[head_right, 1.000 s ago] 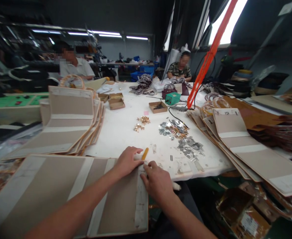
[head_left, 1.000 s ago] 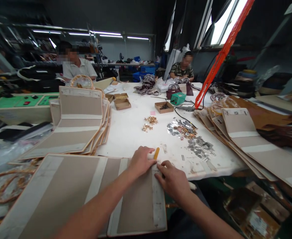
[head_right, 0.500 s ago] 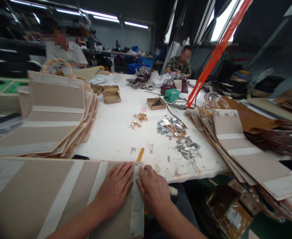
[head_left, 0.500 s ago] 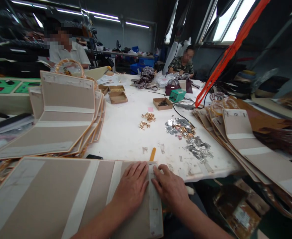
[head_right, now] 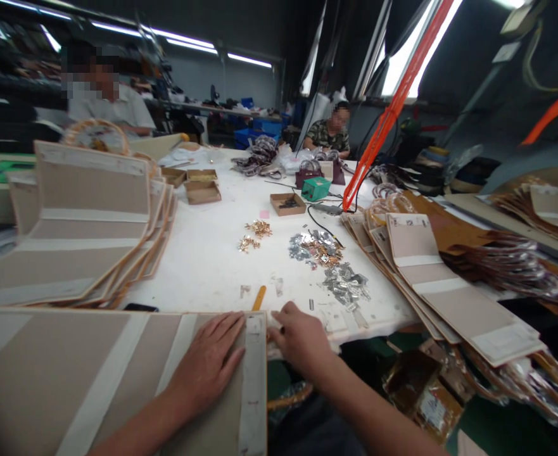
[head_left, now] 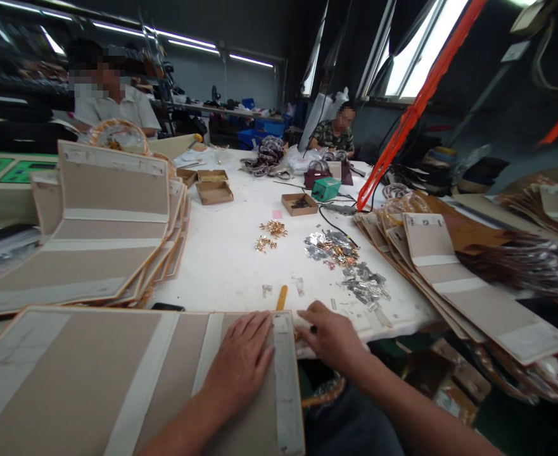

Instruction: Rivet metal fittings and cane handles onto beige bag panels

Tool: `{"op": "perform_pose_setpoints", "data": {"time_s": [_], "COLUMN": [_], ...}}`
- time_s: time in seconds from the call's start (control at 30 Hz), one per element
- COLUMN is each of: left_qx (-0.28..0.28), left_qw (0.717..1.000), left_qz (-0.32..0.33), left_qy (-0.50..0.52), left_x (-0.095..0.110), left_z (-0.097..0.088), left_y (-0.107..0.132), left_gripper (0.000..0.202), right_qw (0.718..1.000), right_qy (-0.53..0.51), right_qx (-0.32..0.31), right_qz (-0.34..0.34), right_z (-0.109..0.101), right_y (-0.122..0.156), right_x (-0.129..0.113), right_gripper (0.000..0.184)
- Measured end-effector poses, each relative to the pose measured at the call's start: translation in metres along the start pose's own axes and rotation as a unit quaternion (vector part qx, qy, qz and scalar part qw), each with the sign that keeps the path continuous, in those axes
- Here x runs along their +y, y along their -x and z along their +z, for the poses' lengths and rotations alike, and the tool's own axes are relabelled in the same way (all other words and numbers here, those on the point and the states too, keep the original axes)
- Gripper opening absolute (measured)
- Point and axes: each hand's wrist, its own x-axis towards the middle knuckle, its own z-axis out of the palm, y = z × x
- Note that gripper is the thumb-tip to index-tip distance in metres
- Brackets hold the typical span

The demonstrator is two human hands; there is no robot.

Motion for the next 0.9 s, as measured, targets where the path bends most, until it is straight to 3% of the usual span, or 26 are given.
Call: {"op": "perform_pose_setpoints", "data": {"time_s": [0.07, 0.13, 0.23, 0.57, 0.77, 0.9], "left_qx": [0.000, -0.008, -0.026, -0.055, -0.049, -0.038], "left_qw": [1.000, 0.999, 0.996, 0.991, 0.987, 0.985], "left_qz": [-0.008, -0.019, -0.035, -0.065, -0.067, -0.095], "left_qy": [0.026, 0.050, 0.076, 0.103, 0.135, 0.138], "left_x": [-0.001, -0.002, 0.000, 0.007, 0.003, 0.005], "left_z": [0.001, 0.001, -0.001, -0.010, -0.008, -0.009], "left_y": [0.003, 0.004, 0.004, 0.004, 0.003, 0.017], "left_gripper": [0.054, 0.054, 0.054, 0.058, 0.056, 0.055], "right_qw": [0.997, 0.990, 0.988, 0.993, 0.994, 0.996], "right_qy": [0.013, 0.047, 0.051, 0.017, -0.026, -0.077], "right_qx": [0.026, 0.005, -0.026, -0.064, -0.081, -0.041], "right_qz": [0.078, 0.130, 0.142, 0.094, 0.071, 0.023], "right_z": [-0.008, -0.011, -0.010, -0.011, -0.028, -0.024], "right_y": [-0.005, -0.010, -0.015, -0.040, -0.035, -0.025], "right_x": [0.031, 0.059, 0.083, 0.098, 0.116, 0.092], "right_gripper": [0.035, 0.038, 0.034, 0.021, 0.044, 0.034]}}
